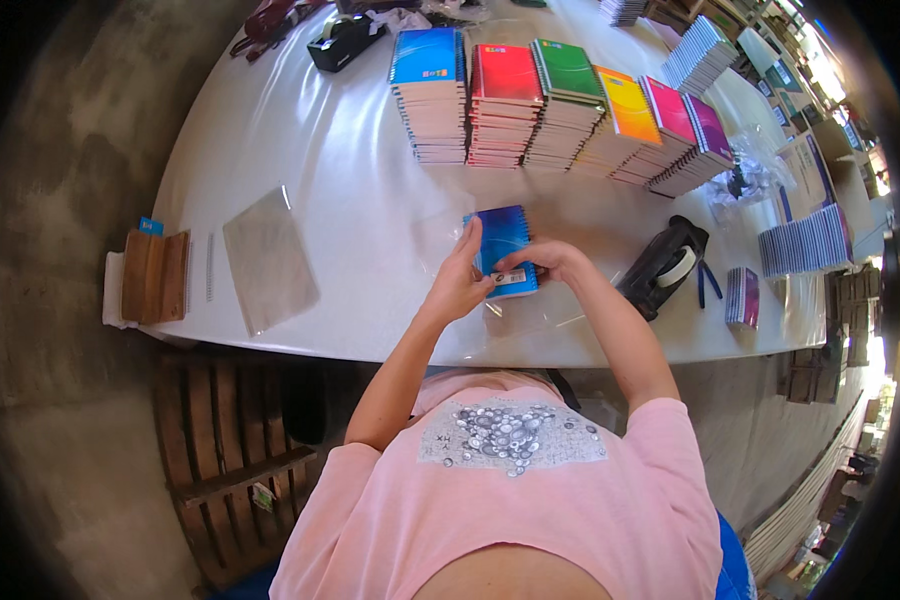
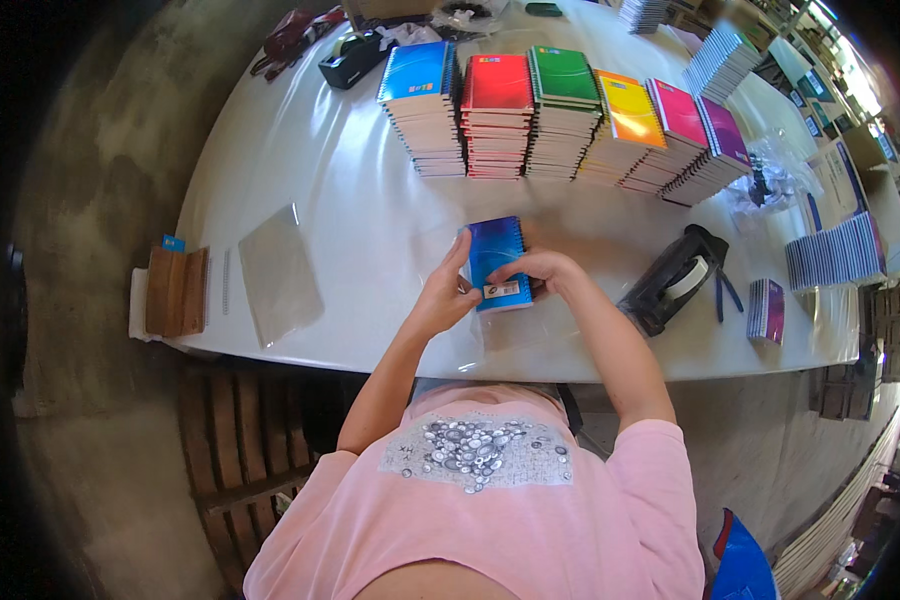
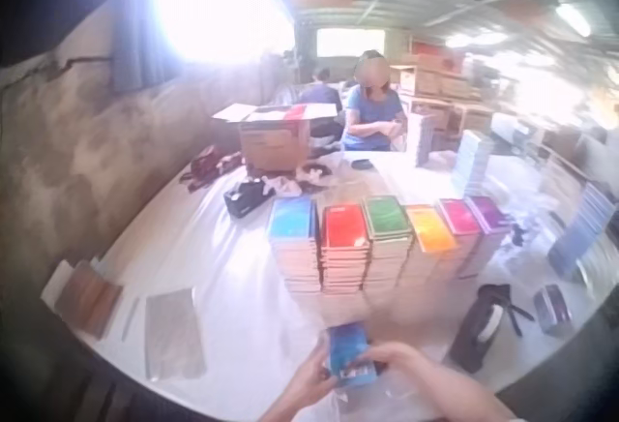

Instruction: The person collects various colored spiral notebooks from stacks, places them inside a clear plastic bag, and seals the bag using tape from a dispenser.

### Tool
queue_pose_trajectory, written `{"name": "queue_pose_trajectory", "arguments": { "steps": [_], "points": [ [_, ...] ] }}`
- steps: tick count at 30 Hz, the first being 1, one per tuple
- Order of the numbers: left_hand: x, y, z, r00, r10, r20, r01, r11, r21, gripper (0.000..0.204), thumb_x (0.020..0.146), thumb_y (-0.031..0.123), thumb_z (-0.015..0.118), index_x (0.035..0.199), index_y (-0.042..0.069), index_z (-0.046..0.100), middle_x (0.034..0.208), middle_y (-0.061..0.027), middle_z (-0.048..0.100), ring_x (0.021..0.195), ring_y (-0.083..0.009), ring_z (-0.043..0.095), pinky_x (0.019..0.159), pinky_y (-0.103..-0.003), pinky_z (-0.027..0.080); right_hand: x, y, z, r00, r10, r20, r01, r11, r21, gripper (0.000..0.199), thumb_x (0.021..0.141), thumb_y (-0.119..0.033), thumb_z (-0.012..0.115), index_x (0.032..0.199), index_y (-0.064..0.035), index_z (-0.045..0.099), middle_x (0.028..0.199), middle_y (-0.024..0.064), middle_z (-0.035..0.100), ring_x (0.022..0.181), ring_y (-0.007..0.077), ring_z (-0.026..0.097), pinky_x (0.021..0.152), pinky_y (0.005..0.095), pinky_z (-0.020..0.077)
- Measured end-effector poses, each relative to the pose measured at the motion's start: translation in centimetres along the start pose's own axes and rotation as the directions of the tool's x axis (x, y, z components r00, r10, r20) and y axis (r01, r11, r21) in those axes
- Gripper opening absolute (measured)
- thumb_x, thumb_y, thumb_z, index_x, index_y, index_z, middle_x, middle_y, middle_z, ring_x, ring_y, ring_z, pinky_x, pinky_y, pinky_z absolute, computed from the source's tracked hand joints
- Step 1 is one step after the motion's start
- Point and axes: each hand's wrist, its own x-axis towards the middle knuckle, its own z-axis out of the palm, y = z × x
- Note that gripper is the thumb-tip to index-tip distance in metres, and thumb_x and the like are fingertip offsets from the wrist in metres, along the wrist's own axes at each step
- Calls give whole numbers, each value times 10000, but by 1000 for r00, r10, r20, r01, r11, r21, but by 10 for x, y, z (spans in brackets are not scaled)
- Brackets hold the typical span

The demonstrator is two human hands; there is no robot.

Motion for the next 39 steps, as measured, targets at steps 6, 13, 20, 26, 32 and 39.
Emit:
{"name": "queue_pose_trajectory", "arguments": {
  "steps": [6, 13, 20, 26, 32, 39],
  "points": [
    [-20, -3, -22, 989, -125, -79, 133, 986, 105, 884, 689, -32, 618, 1445, 94, 176, 1478, -198, 201, 791, -187, 606, 670, -257, 504, 4, 7, -2, 999, -21, 28, 20, 999, 41, 505, 580, -219, 839, 1019, -85, 628, 950, 77, 673, 814, 175, 650, 734, 359, 518],
    [-38, -42, -29, 980, -79, -183, 96, 992, 86, 873, 673, -31, 577, 1442, 91, 182, 1482, -177, 203, 731, -196, 612, 652, -269, 505, -15, -14, 7, 992, -118, 52, 109, 983, 147, 564, 561, -256, 851, 1047, -90, 619, 970, 68, 673, 856, 185, 646, 762, 382, 507],
    [-38, -30, -29, 984, -117, -136, 122, 992, 28, 867, 678, -37, 578, 1443, 104, 196, 1486, -182, 194, 832, -175, 610, 658, -251, 501, 2, -1, 15, 997, -31, 65, 27, 997, 66, 534, 565, -271, 846, 1026, -106, 634, 958, 73, 677, 843, 194, 645, 747, 401, 505],
    [-29, -10, -20, 993, -75, -87, 78, 996, 31, 888, 656, -64, 565, 1444, 97, 190, 1492, -158, 198, 732, -146, 579, 620, -243, 483, 2, -4, 10, 1000, -29, 9, 29, 1000, -3, 506, 573, -286, 838, 1007, -110, 644, 915, 74, 682, 801, 196, 650, 710, 403, 510],
    [3, -8, 10, 998, -46, 30, 45, 998, 44, 907, 654, -47, 569, 1442, 58, 134, 1494, -183, 150, 915, -248, 547, 691, -277, 489, -5, -6, 10, 1000, -13, 16, 12, 999, 39, 457, 623, -191, 807, 1033, -102, 627, 927, 72, 671, 809, 177, 652, 701, 338, 519],
    [25, -36, 32, 966, -44, 256, 44, 999, 6, 1147, 623, 86, 719, 1433, 82, -93, 1442, -330, 64, 1202, -369, 450, 910, -333, 443, 21, 36, 29, 796, -488, -357, 413, 870, -269, 791, 615, -117, 755, 1299, -16, 371, 1189, 171, 519, 1009, 254, 562, 835, 348, 469]
  ]
}}
